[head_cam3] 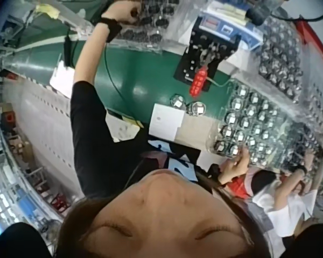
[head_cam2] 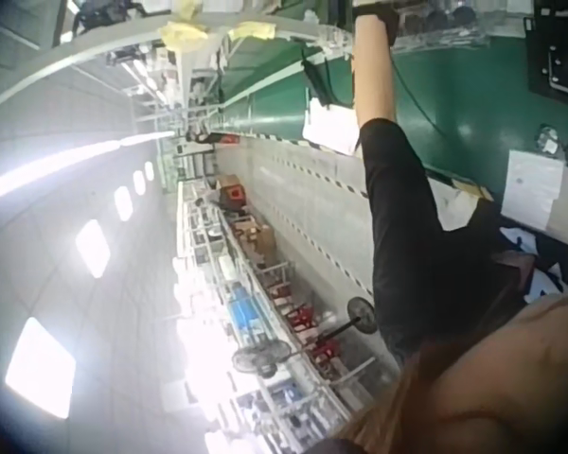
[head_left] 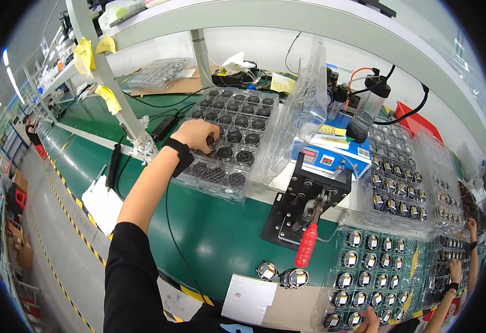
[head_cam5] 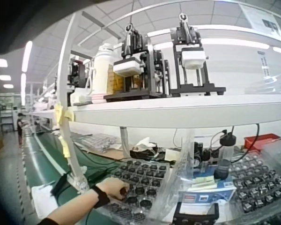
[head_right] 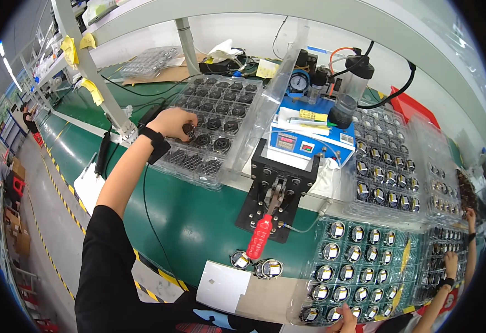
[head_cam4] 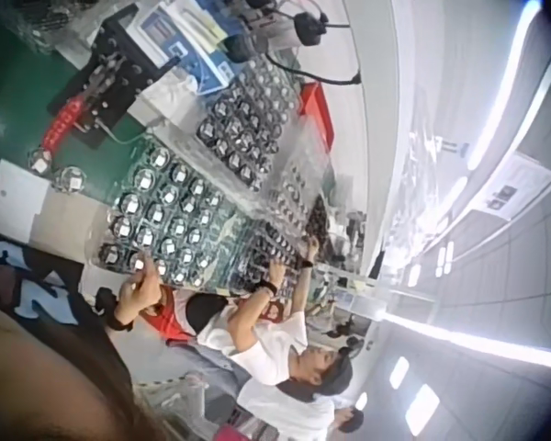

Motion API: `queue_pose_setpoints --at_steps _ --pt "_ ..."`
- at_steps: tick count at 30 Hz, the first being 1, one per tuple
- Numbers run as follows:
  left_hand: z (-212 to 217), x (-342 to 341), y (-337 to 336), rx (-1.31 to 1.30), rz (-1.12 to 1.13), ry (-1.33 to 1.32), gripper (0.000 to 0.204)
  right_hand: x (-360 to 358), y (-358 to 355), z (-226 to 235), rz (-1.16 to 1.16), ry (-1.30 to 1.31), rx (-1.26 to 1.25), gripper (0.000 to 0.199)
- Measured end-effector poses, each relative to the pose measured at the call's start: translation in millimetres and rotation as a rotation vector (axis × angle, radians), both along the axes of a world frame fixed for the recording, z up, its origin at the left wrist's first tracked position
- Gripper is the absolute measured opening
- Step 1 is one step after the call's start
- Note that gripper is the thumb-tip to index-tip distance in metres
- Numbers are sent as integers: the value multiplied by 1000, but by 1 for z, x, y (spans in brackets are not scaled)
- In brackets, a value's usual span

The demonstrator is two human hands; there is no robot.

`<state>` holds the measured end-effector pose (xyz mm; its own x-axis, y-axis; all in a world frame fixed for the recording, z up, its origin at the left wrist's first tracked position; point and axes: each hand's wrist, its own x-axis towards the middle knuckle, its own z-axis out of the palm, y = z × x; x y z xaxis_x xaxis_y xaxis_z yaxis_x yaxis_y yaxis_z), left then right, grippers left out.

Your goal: Assembling and inspecting small electronic components at a manual workstation using a press tool and tweezers.

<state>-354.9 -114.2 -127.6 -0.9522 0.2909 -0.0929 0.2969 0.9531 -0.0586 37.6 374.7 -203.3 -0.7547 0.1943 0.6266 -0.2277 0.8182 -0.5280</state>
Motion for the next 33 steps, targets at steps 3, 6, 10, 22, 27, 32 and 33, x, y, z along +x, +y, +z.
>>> queue_pose_setpoints --at_steps 3,6,10,22,27,32,33 --pt "9 0 18 236 -142 -11 48 9 3 -3 -7 -89 2 44" --pt "-16 -2 24 164 -177 -2 48 -5 -13 15 -16 -50 97 39" --pt "-23 -5 24 92 -145 42 47 5 -9 -3 -50 -172 18 35" --pt "-24 -13 72 124 -512 105 40 -16 -22 30 -57 -200 -9 51" --pt "-67 -49 43 112 -242 177 62 -9 -21 22 -73 -101 -6 54" --pt "-79 -60 43 303 -233 142 64 -12 -23 18 -37 -91 -3 52" --pt "-76 -57 50 307 -262 142 64 -13 -25 19 -12 -94 -4 51"
